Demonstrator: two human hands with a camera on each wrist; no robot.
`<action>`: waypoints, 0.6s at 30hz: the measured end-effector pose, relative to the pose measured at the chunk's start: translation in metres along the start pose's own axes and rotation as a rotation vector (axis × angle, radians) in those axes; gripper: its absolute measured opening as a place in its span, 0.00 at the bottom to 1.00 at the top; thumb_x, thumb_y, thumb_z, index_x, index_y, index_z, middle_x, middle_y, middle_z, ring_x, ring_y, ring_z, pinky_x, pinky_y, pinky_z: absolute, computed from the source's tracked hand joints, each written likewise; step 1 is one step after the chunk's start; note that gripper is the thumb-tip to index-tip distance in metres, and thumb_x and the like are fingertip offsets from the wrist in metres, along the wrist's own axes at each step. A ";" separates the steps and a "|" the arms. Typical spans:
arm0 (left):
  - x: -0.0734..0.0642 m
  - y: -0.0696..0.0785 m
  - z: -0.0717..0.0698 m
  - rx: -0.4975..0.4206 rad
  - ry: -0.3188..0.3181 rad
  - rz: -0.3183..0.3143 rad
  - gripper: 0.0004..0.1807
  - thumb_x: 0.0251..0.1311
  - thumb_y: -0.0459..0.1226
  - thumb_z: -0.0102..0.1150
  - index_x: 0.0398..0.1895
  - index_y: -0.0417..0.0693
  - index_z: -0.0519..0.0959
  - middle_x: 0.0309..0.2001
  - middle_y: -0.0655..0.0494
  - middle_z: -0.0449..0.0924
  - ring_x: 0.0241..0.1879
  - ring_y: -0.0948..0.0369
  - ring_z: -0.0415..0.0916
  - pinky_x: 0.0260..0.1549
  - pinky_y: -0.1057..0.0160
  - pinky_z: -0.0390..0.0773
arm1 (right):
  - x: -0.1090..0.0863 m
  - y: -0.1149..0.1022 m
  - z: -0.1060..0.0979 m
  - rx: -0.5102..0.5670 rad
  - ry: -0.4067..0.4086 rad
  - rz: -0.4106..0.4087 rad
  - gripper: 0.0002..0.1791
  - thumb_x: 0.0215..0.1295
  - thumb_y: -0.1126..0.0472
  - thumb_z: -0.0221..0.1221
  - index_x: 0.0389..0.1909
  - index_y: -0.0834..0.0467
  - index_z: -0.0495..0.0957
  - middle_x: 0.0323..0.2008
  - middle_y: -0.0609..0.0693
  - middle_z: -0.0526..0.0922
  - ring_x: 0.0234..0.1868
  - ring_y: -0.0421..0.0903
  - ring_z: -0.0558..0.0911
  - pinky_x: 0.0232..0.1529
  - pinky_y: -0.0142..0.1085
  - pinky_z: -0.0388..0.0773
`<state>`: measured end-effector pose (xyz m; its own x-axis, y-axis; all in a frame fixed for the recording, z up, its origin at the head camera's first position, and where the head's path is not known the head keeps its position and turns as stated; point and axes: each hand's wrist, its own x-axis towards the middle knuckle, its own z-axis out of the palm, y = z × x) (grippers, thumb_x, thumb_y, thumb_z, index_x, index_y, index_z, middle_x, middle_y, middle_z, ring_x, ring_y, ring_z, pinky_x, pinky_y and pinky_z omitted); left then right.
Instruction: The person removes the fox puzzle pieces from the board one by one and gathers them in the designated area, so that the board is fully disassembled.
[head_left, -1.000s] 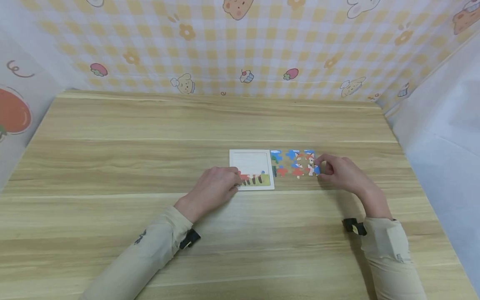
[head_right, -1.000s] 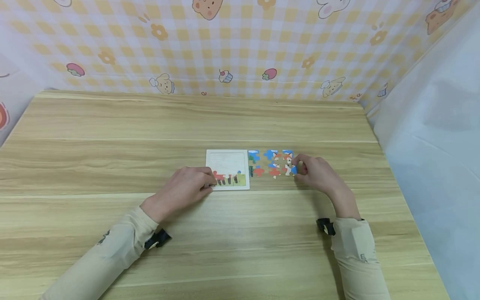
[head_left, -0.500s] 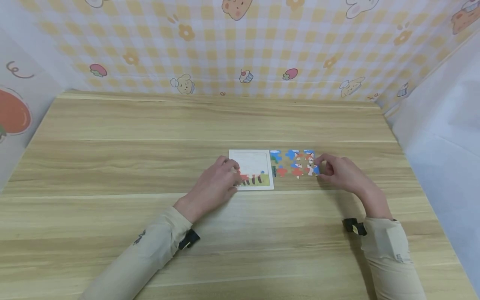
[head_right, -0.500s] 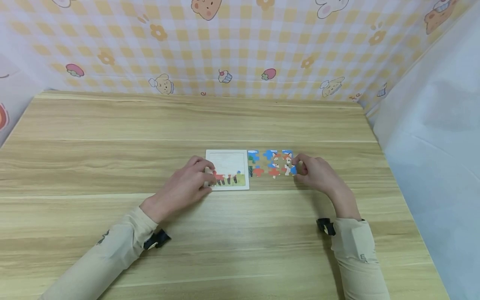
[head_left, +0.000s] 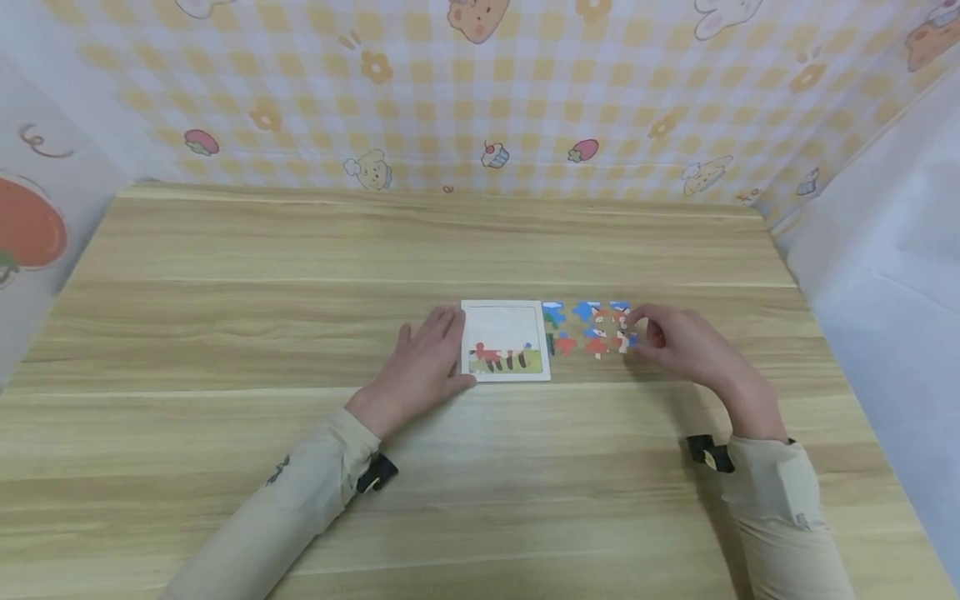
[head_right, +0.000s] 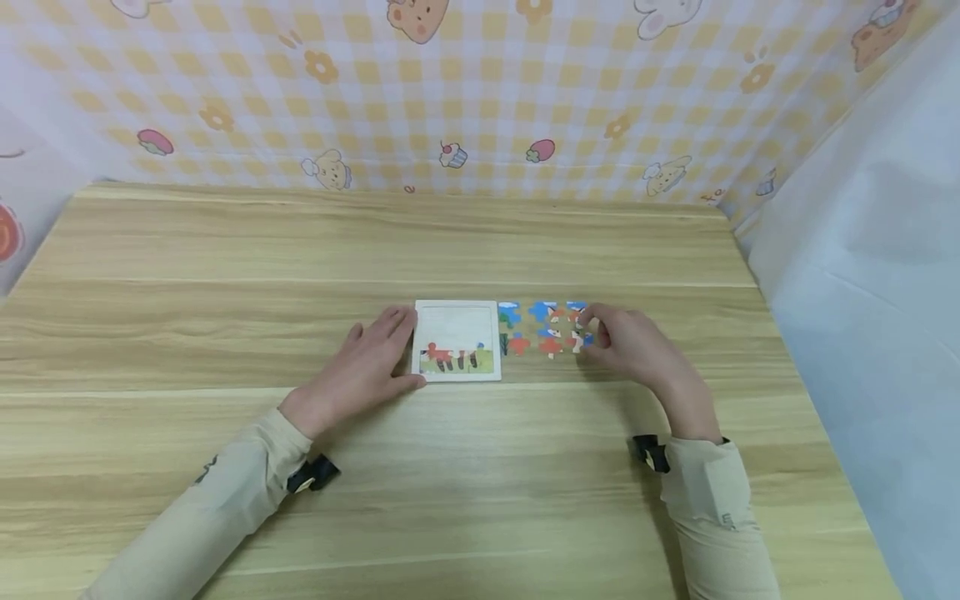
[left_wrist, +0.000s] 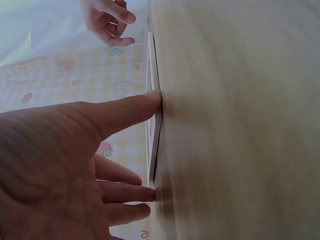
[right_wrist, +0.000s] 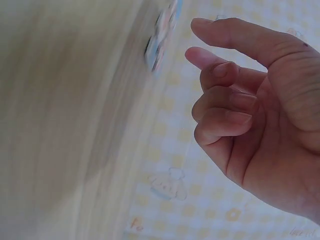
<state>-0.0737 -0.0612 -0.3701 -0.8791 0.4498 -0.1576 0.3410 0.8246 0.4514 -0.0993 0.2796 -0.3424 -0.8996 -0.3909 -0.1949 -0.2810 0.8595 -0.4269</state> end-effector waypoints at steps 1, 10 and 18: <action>0.000 0.000 0.000 -0.002 -0.011 -0.005 0.47 0.54 0.48 0.64 0.70 0.34 0.52 0.70 0.40 0.47 0.70 0.47 0.40 0.59 0.34 0.45 | 0.001 -0.003 0.000 -0.005 -0.002 -0.011 0.14 0.58 0.64 0.61 0.45 0.61 0.75 0.19 0.46 0.67 0.19 0.42 0.64 0.24 0.35 0.63; 0.002 -0.003 -0.001 0.031 -0.015 0.005 0.46 0.53 0.51 0.63 0.69 0.37 0.56 0.70 0.41 0.50 0.69 0.46 0.45 0.58 0.33 0.46 | 0.021 -0.040 0.006 -0.009 -0.003 -0.151 0.14 0.58 0.64 0.62 0.44 0.63 0.76 0.17 0.44 0.66 0.17 0.39 0.63 0.22 0.34 0.63; 0.001 -0.004 -0.002 0.027 -0.009 0.003 0.46 0.53 0.51 0.64 0.69 0.37 0.56 0.69 0.41 0.51 0.68 0.46 0.46 0.59 0.34 0.46 | 0.043 -0.077 0.019 -0.021 -0.024 -0.222 0.16 0.55 0.62 0.64 0.44 0.63 0.77 0.15 0.43 0.66 0.17 0.39 0.63 0.23 0.34 0.66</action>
<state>-0.0771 -0.0650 -0.3705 -0.8751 0.4553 -0.1641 0.3527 0.8322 0.4278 -0.1096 0.1906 -0.3350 -0.8063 -0.5793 -0.1196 -0.4788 0.7580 -0.4430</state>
